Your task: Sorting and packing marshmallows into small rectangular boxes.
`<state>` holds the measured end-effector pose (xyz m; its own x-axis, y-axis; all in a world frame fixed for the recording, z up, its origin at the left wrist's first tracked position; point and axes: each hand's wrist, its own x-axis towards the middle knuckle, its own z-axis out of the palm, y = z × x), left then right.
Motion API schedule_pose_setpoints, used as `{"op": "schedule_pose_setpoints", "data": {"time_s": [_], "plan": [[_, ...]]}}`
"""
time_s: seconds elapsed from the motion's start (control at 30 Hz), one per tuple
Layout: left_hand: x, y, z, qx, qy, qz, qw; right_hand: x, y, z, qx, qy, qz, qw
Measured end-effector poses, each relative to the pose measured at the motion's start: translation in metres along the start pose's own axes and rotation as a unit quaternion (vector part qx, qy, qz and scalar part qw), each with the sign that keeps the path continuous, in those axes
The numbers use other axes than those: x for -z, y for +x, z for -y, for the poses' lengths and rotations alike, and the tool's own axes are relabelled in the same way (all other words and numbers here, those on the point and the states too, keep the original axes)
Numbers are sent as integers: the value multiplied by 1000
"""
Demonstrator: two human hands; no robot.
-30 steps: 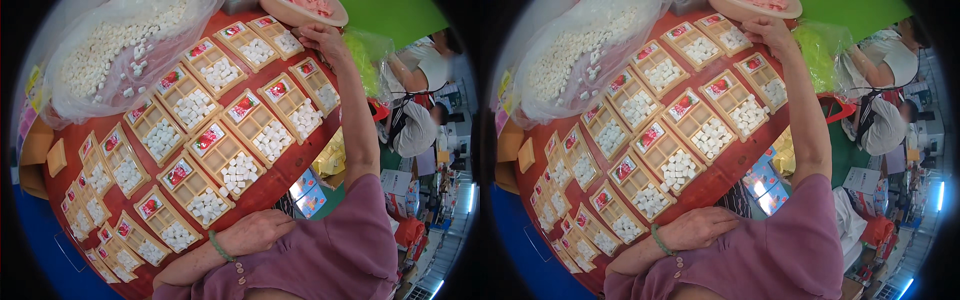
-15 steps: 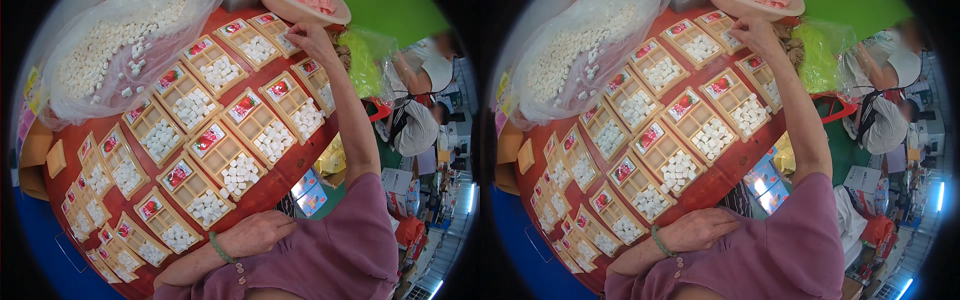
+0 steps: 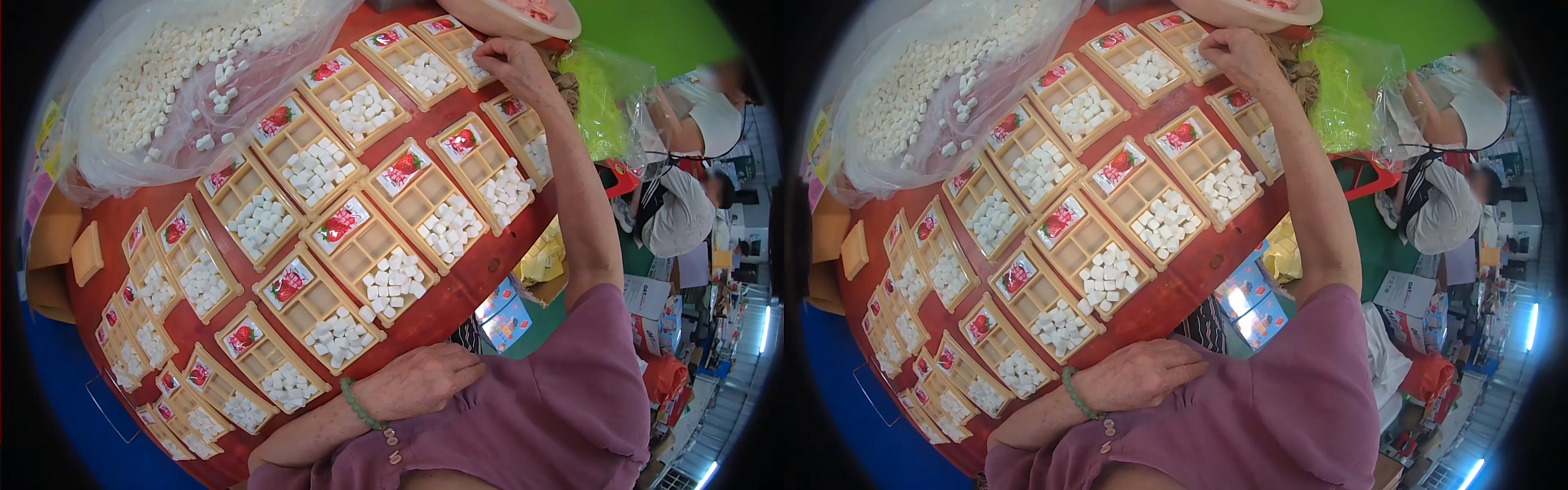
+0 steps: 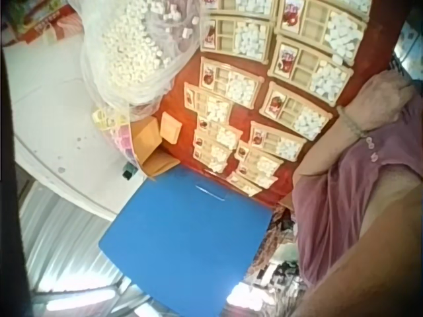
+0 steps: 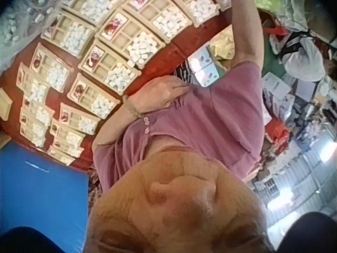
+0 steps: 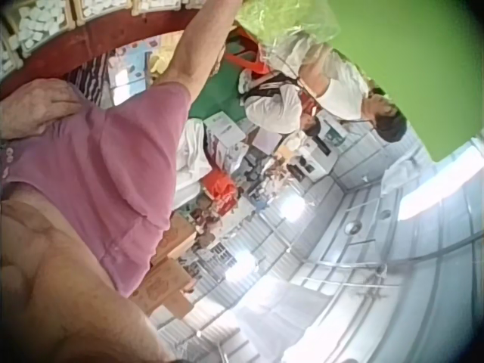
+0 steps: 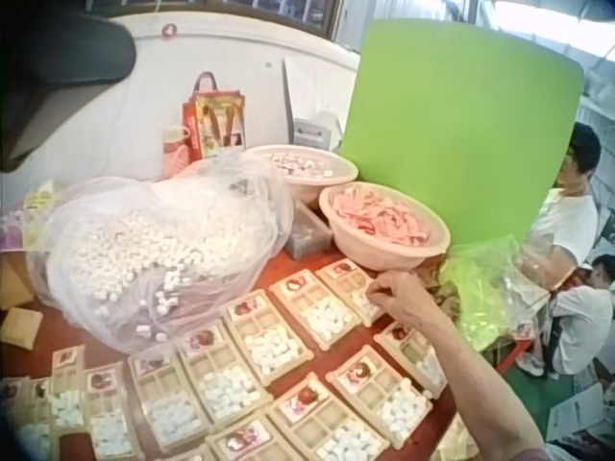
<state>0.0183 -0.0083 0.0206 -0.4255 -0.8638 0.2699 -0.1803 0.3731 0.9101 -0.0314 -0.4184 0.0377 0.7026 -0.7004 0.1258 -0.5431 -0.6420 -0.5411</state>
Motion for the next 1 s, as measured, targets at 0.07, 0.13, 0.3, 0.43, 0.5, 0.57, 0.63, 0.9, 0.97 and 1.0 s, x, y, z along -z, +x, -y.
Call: {"op": "schedule_pose_setpoints", "data": {"time_s": [0.07,0.13,0.3,0.43,0.5,0.57,0.63,0.9,0.97,1.0], "plan": [[0,0,0,2,1,1,1000,0,-2,3,7,-23,-21,999],[0,0,0,-4,0,-4,1000,-3,-2,6,7,-32,-21,999],[1,0,-1,-1,-3,-5,1000,-2,0,5,1,-22,-7,1000],[0,0,0,2,-4,1,1000,4,10,-12,-2,26,-51,998],[-1,0,1,-4,-5,-8,1000,1,14,-11,-11,17,-65,998],[-2,0,1,-10,-6,-17,1000,-3,17,-10,-1,-37,-98,994],[-1,-1,1,1,-10,-12,1000,-8,21,-11,-2,-45,-106,993],[-2,-1,2,-8,-17,-21,1000,-10,30,-10,11,-165,-115,979],[-1,-1,2,-9,-16,-20,1000,-11,29,-8,-13,-167,-102,981],[-1,-1,1,-8,-14,-19,1000,-11,28,-9,-13,-168,-101,981]]}}
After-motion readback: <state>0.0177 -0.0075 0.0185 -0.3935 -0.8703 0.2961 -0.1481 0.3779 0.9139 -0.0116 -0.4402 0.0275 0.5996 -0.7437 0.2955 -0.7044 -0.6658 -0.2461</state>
